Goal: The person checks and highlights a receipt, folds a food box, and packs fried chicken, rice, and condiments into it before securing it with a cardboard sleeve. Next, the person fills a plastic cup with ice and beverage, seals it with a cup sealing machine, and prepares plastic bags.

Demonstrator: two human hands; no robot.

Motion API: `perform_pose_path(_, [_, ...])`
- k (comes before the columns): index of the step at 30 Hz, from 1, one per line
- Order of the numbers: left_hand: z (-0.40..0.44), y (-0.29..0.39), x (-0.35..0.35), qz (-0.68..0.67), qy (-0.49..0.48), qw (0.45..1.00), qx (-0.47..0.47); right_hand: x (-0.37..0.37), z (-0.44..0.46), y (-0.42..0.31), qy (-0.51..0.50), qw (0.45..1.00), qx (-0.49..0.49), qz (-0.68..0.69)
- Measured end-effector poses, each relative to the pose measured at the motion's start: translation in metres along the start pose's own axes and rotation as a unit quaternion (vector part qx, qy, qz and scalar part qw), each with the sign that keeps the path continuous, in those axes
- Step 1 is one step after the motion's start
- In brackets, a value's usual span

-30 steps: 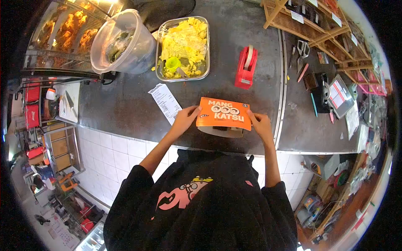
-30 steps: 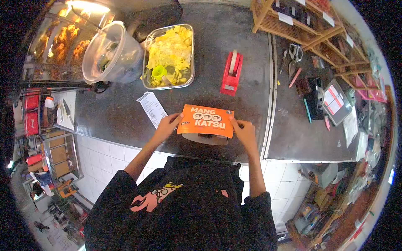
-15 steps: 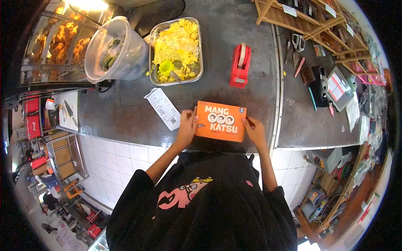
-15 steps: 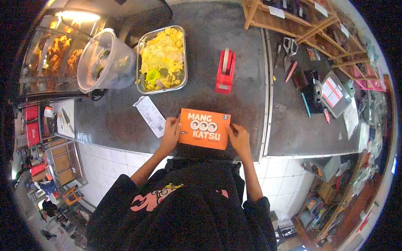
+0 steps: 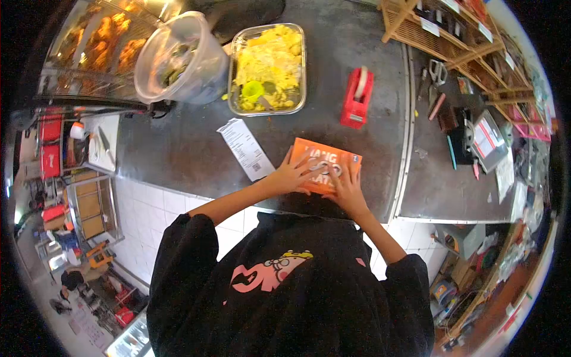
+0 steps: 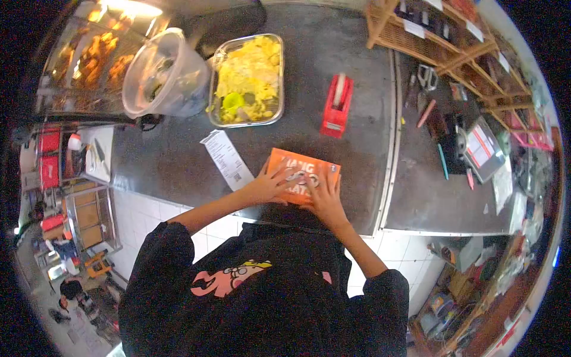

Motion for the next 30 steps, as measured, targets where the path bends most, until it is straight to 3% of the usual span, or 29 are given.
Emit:
perform_pose_path(1, [0.000,-0.002,0.000,0.001,0.023,1.000,0.004,-0.004,0.000,0.001,0.021,0.999,0.008,-0.042])
perform_pose_path(3, [0.002,-0.004,0.006,0.065,0.036,0.997,0.009,0.006,0.007,-0.002,0.016,0.999,-0.001,0.033])
perform_pose_path(5, [0.003,-0.005,0.007,0.024,0.048,0.999,0.006,0.009,0.010,0.000,0.013,1.000,-0.004,0.020])
perform_pose_path(10, [-0.002,-0.003,0.011,0.020,-0.008,1.000,-0.014,0.011,0.007,-0.007,-0.048,0.998,-0.049,-0.007])
perform_pose_path(13, [-0.007,-0.001,0.004,-0.028,0.010,0.999,-0.020,0.038,0.013,-0.012,-0.025,0.999,-0.033,-0.016])
perform_pose_path(15, [-0.012,0.003,-0.002,0.062,0.039,0.997,-0.009,0.061,0.031,0.005,0.027,0.998,0.000,0.065])
perform_pose_path(16, [-0.015,0.006,0.004,0.035,0.084,0.996,0.023,0.066,0.046,0.016,0.027,0.998,0.000,0.062])
perform_pose_path(18, [-0.024,0.016,-0.002,0.027,0.117,0.991,0.066,0.124,0.060,0.073,0.330,0.912,-0.117,0.215])
perform_pose_path(20, [-0.038,0.020,-0.005,0.026,0.127,0.983,0.132,0.109,0.091,0.119,0.325,0.873,-0.202,0.302])
perform_pose_path(21, [-0.044,0.025,-0.006,0.028,0.125,0.982,0.140,0.105,0.104,0.125,0.320,0.874,-0.199,0.307])
perform_pose_path(23, [-0.053,0.027,-0.005,-0.028,0.148,0.972,0.183,0.063,0.124,0.137,0.216,0.767,-0.280,0.536])
perform_pose_path(24, [-0.056,0.027,-0.006,-0.035,0.151,0.968,0.199,0.064,0.122,0.139,0.230,0.751,-0.276,0.555])
perform_pose_path(25, [-0.056,0.027,-0.006,-0.037,0.154,0.965,0.207,0.062,0.116,0.137,0.222,0.754,-0.274,0.554])
perform_pose_path(27, [-0.058,0.027,-0.004,-0.013,0.152,0.962,0.227,0.069,0.100,0.122,0.203,0.819,-0.202,0.497])
perform_pose_path(28, [-0.059,0.029,-0.004,-0.015,0.149,0.961,0.231,0.068,0.083,0.119,0.188,0.903,-0.260,0.285])
perform_pose_path(29, [-0.060,0.032,-0.003,-0.018,0.151,0.959,0.239,0.069,0.063,0.113,0.164,0.937,-0.304,0.056])
perform_pose_path(30, [-0.057,0.029,-0.001,-0.017,0.158,0.956,0.248,0.068,0.048,0.111,0.164,0.937,-0.303,0.056])
Point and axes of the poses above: each hand's wrist, its own z-axis towards the middle knuckle, its own x-axis out of the back of the hand, y = z × x, the point moved 10 cm from there along z, towards the middle knuckle, and after that the axes turned 4 degrees about z, right-handed, at the moved point
